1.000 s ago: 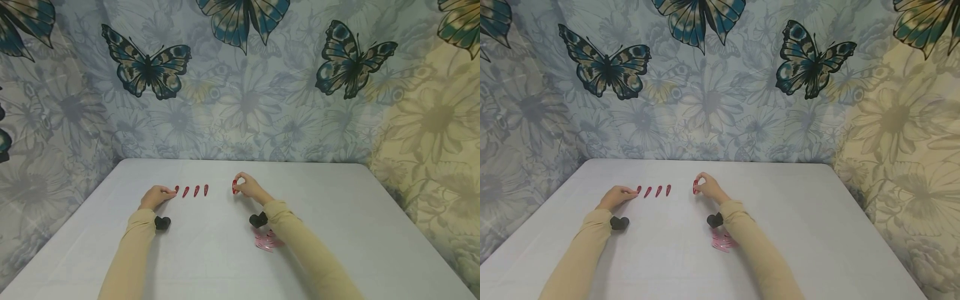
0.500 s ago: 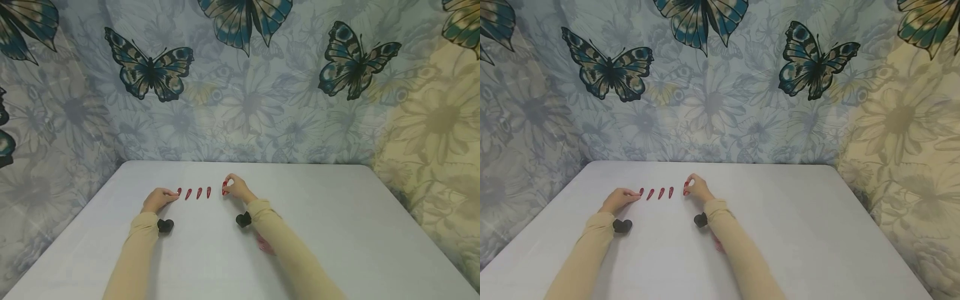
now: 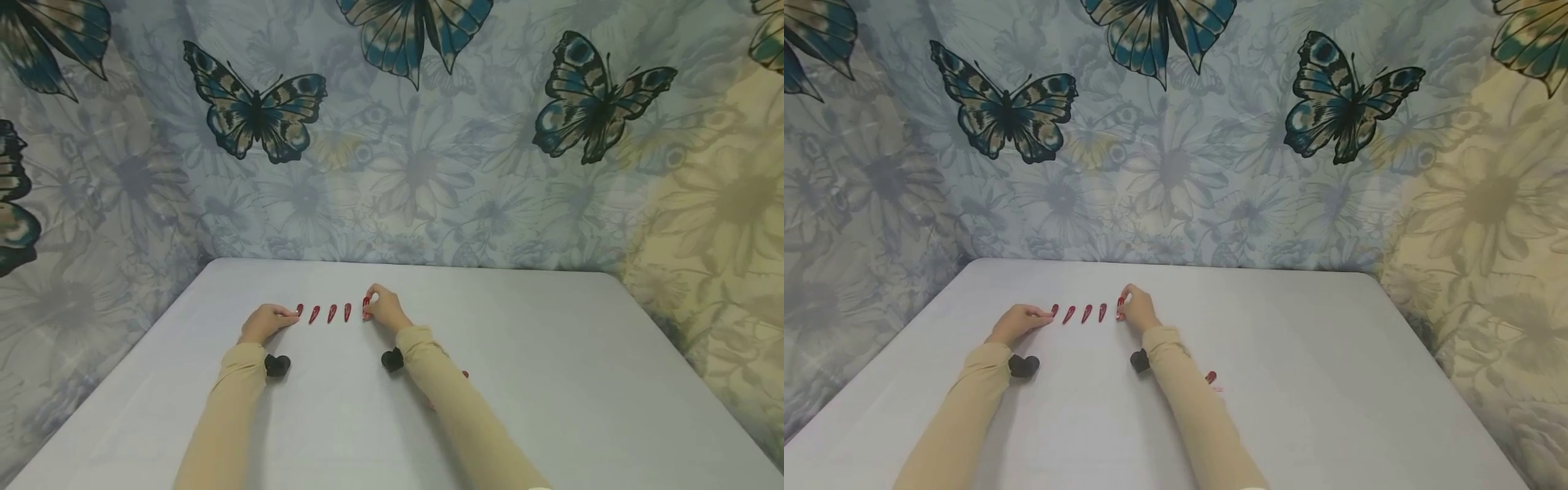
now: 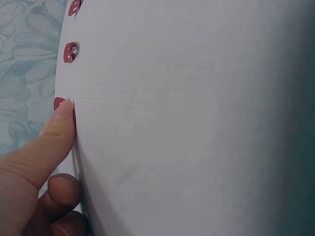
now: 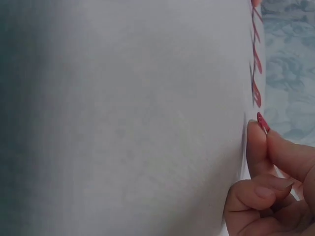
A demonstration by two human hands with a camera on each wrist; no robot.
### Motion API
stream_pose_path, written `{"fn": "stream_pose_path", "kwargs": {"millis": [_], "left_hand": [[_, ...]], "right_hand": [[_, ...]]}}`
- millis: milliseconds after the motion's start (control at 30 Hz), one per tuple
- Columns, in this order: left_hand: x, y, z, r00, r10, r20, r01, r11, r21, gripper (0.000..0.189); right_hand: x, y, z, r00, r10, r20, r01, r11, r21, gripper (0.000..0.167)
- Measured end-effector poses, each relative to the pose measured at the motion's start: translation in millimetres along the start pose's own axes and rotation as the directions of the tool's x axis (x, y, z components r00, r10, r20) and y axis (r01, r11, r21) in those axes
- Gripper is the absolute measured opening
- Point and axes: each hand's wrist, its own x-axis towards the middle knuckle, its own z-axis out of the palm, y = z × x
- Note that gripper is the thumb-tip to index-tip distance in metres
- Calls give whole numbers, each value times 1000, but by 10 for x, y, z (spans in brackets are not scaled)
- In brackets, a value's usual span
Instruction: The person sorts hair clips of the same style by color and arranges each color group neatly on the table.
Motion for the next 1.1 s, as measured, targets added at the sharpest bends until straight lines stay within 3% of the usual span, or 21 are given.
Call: {"fn": "stream_pose_path", "kwargs": {"millis": [400, 933, 1033, 1100], "left_hand": [[8, -5, -38, 1000, 7, 0, -7, 1000, 12, 30], [-12, 70, -51, 1000, -12, 10, 12, 1000, 12, 30], [0, 68, -47, 1000, -24, 10, 24, 1000, 11, 30], [7, 62, -45, 1000, -24, 8, 24, 1000, 8, 30]], "right_hand": [[-21, -7, 52, 997, -64, -48, 62, 997, -38, 14], [-31, -20, 21, 997, -45, -65, 36, 989, -144, 15], [49, 20, 35, 999, -14, -44, 7, 989, -148, 16], [98, 48, 31, 998, -35, -54, 25, 983, -184, 17]]}}
